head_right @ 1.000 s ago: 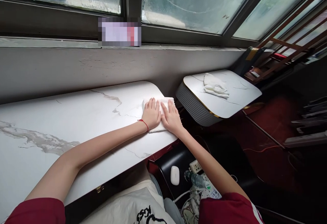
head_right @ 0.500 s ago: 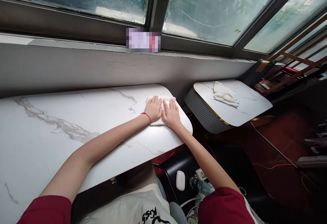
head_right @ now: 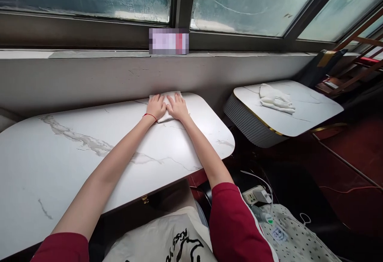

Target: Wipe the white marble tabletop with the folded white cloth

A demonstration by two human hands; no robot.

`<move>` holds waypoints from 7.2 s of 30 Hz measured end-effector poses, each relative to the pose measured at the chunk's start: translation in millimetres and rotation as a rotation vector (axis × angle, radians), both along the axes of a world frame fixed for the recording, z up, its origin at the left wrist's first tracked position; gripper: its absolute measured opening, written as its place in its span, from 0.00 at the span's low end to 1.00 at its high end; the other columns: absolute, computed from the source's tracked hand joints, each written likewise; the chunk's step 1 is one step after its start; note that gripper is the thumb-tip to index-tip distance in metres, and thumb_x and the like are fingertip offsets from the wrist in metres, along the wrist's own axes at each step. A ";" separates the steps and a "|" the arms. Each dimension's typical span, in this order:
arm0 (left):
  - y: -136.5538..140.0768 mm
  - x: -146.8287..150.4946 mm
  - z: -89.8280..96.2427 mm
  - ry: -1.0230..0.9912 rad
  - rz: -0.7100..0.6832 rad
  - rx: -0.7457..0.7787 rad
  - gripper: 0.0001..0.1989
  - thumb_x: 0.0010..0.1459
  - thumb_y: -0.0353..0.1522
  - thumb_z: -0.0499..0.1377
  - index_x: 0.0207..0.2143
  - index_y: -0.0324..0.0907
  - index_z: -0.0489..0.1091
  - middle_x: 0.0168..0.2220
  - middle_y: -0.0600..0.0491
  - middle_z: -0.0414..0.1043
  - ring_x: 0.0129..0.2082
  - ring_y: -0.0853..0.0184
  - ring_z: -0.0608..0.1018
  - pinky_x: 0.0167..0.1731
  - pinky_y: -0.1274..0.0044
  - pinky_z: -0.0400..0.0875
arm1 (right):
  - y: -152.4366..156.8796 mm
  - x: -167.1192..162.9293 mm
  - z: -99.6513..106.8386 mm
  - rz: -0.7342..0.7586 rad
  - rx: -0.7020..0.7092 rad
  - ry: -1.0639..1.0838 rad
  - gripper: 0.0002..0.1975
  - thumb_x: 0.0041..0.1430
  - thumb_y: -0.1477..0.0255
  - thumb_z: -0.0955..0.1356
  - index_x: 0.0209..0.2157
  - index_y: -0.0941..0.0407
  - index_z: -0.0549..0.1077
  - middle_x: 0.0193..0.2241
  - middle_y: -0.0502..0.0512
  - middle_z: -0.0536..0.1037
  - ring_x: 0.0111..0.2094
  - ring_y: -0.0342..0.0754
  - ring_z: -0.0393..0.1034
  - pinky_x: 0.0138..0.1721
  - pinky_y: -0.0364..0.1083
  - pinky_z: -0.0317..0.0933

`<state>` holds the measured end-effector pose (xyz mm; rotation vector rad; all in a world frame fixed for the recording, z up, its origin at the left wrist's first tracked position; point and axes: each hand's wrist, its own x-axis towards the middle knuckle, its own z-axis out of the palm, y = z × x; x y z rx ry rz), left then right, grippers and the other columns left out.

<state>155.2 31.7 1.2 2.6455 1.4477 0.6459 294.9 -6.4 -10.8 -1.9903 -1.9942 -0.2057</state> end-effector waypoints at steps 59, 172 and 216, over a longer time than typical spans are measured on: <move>-37.2 -102.9 5.3 0.112 -0.076 0.060 0.26 0.66 0.30 0.46 0.63 0.32 0.64 0.65 0.38 0.65 0.66 0.55 0.66 0.65 0.64 0.58 | -31.8 -100.9 -1.5 0.094 -0.029 -0.060 0.31 0.68 0.68 0.58 0.70 0.62 0.57 0.70 0.77 0.53 0.70 0.69 0.46 0.65 0.65 0.45; -59.1 -343.1 10.3 0.164 0.351 -0.111 0.37 0.67 0.44 0.48 0.69 0.28 0.51 0.72 0.35 0.50 0.73 0.52 0.53 0.69 0.61 0.51 | 49.2 -307.6 4.7 1.036 0.055 0.125 0.25 0.70 0.72 0.56 0.62 0.62 0.69 0.66 0.66 0.65 0.68 0.57 0.57 0.68 0.60 0.51; -351.5 -324.4 -15.4 -0.028 0.857 0.047 0.33 0.70 0.39 0.44 0.74 0.44 0.41 0.72 0.40 0.52 0.72 0.47 0.53 0.69 0.50 0.53 | -157.6 -353.3 15.8 1.494 0.251 0.021 0.27 0.70 0.58 0.63 0.59 0.64 0.70 0.63 0.72 0.69 0.64 0.62 0.62 0.64 0.57 0.55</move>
